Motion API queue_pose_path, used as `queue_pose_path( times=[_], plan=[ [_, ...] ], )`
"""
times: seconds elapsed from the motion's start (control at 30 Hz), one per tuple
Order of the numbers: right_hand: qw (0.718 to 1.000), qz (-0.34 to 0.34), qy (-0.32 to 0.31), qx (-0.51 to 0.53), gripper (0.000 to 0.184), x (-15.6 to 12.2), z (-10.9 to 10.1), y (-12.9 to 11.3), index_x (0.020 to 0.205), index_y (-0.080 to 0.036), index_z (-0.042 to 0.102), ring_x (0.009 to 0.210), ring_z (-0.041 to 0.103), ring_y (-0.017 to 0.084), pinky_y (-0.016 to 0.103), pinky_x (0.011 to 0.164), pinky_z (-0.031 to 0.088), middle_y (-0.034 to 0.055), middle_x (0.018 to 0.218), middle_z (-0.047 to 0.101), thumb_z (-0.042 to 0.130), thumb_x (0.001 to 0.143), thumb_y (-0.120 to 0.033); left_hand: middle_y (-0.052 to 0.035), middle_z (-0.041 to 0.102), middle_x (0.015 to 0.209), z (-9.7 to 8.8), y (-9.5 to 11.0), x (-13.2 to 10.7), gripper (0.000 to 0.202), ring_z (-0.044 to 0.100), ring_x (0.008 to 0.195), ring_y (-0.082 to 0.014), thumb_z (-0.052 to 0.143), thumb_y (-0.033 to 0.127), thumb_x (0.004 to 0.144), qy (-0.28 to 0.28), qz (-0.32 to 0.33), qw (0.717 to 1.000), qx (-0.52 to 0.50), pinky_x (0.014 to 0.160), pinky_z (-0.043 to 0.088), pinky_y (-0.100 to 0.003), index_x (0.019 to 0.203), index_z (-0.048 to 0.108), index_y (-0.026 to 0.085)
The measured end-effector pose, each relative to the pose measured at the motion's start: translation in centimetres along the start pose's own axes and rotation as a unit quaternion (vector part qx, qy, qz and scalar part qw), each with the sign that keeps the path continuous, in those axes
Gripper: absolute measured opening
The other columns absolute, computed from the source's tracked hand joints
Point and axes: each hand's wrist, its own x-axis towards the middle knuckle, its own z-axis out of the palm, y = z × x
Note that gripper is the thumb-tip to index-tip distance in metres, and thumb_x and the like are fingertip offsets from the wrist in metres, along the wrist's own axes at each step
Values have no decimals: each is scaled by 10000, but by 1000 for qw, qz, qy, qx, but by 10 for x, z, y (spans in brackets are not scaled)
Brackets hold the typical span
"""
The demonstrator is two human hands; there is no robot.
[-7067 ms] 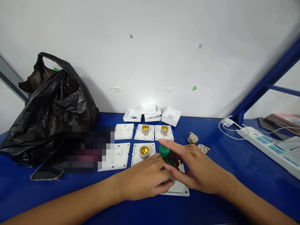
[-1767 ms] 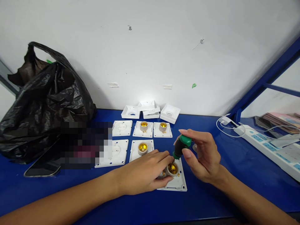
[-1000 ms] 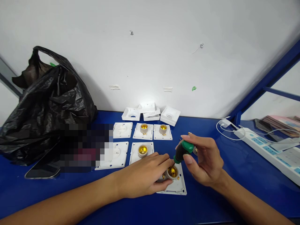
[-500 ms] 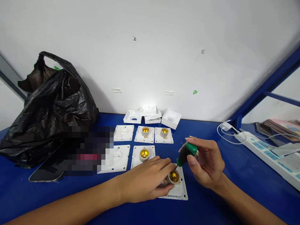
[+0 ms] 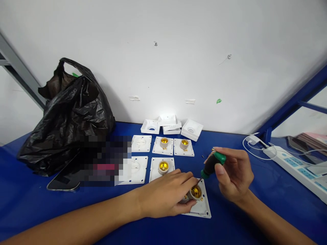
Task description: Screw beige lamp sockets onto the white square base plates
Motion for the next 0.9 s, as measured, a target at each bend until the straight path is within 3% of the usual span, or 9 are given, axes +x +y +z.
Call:
queue_pose_path(
  times=[0.13,0.27,0.63,0.9],
  plan=[
    [999,22,35,7,318,-7,0,4,1273,-216,717,766,775,200,328,619,663,59,990,736,729,956,-236,-100,712,1142,0,1,1,328,679,950,-261,704,376,1050,2,1,1000,6,907,541,-358,1266,599,153],
    [999,-2,50,3,332,-8,0,3,1274,-221,727,820,795,233,361,634,672,77,1047,744,760,944,-246,-104,715,1148,1,1,0,342,682,956,-267,688,382,1057,3,6,1000,6,907,543,-367,1289,596,147],
    [1000,-23,16,-9,395,-5,0,4,1338,-219,698,791,797,218,342,637,664,88,1084,768,739,945,-212,-103,723,1148,2,-1,-2,350,692,973,-270,694,384,1054,-8,11,1000,10,944,548,-373,1294,583,154],
    [1000,4,2,9,429,-13,-4,6,1358,-206,681,724,769,219,365,611,661,87,1000,780,749,933,-206,-118,722,1149,6,-4,-2,342,711,1019,-291,675,373,1042,-14,12,1000,-18,994,536,-407,1280,573,149]
  ],
)
